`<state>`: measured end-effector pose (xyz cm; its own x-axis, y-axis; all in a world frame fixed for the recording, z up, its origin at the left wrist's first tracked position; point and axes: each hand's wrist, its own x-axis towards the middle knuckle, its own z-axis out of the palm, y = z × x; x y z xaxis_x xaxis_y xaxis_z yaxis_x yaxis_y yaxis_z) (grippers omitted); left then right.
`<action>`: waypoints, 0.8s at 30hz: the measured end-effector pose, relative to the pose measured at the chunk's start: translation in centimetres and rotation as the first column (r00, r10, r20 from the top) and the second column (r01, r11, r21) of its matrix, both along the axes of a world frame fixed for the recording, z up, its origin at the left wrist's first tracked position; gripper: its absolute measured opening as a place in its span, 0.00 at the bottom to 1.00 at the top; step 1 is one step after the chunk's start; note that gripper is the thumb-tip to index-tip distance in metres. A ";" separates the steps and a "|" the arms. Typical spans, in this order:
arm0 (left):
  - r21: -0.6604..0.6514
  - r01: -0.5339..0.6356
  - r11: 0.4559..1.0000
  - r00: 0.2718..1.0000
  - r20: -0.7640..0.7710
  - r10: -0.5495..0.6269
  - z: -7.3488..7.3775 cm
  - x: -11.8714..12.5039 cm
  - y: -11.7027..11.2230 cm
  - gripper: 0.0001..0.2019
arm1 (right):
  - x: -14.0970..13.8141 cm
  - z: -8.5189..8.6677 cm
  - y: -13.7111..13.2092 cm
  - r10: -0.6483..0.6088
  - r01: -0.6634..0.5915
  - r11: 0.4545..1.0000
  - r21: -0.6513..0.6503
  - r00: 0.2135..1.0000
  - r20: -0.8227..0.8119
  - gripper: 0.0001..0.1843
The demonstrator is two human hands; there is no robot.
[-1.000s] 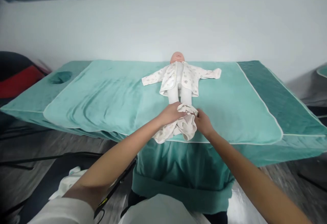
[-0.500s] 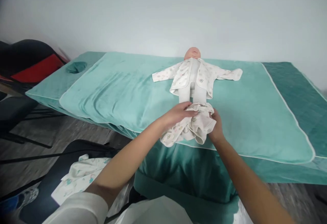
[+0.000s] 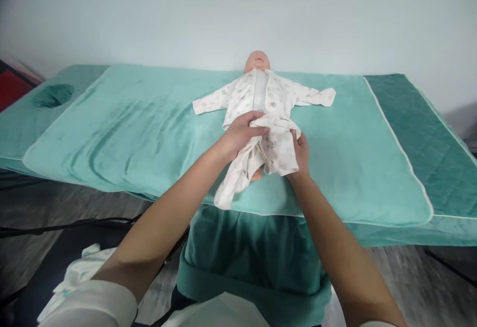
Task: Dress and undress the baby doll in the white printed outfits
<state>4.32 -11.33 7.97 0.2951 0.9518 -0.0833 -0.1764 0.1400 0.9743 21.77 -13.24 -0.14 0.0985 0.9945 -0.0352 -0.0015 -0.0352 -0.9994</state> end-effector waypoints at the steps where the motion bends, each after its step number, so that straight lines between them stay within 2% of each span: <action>1: 0.060 -0.038 0.997 0.999 -0.025 0.040 -0.1 0.2 0.6 0.16 | 0.0 0.0 0.3 -0.079 0.079 0.996 0.046 0.997 -0.018 0.33; 3: 0.155 -0.112 0.982 0.989 -0.075 0.125 -0.5 0.6 1.7 0.14 | -0.2 0.0 0.9 -0.203 0.203 0.970 0.131 0.979 -0.015 0.26; 7: 0.248 -0.163 0.955 0.969 -0.141 0.202 -1.2 0.3 2.8 0.10 | -0.4 -0.1 2.2 -0.293 0.261 0.936 0.238 0.950 0.112 0.19; 10: 0.195 -0.125 0.973 0.987 -0.075 0.142 -1.2 -0.9 2.7 0.10 | -0.2 0.2 2.7 -0.322 0.270 0.917 0.293 0.935 0.148 0.17; 13: 0.071 -0.034 0.997 0.999 0.027 0.032 -0.9 -2.3 2.1 0.13 | 0.2 1.4 2.5 -0.285 0.187 0.912 0.365 0.929 0.237 0.13; 15: 0.019 -0.007 1.000 0.997 0.077 0.006 -0.6 -2.8 1.6 0.16 | 0.3 2.9 2.0 -0.180 0.043 0.910 0.413 0.937 0.300 0.13; 17: 0.014 0.000 1.000 0.994 0.106 -0.002 -0.3 -2.8 1.1 0.18 | 0.1 4.8 1.6 0.002 -0.157 0.908 0.388 0.929 0.371 0.15; 19: 0.036 -0.005 0.999 0.994 0.113 0.001 -0.2 -2.5 0.6 0.18 | -0.2 6.9 1.5 0.189 -0.324 0.907 0.269 0.884 0.427 0.16; 21: 0.070 -0.028 0.997 0.994 0.105 0.020 -0.1 -2.2 0.3 0.18 | -0.5 8.8 1.9 0.340 -0.423 0.898 0.120 0.841 0.420 0.18; 24: 0.141 -0.070 0.988 0.994 0.094 0.057 -0.1 -2.2 0.2 0.18 | -0.5 11.1 2.6 0.542 -0.557 0.829 -0.052 0.778 0.317 0.22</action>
<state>2.16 -11.13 7.86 0.2342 0.9689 0.0799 -0.2682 -0.0146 0.9633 21.22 -10.64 10.99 -0.4667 0.8828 -0.0537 0.3091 0.1059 -0.9451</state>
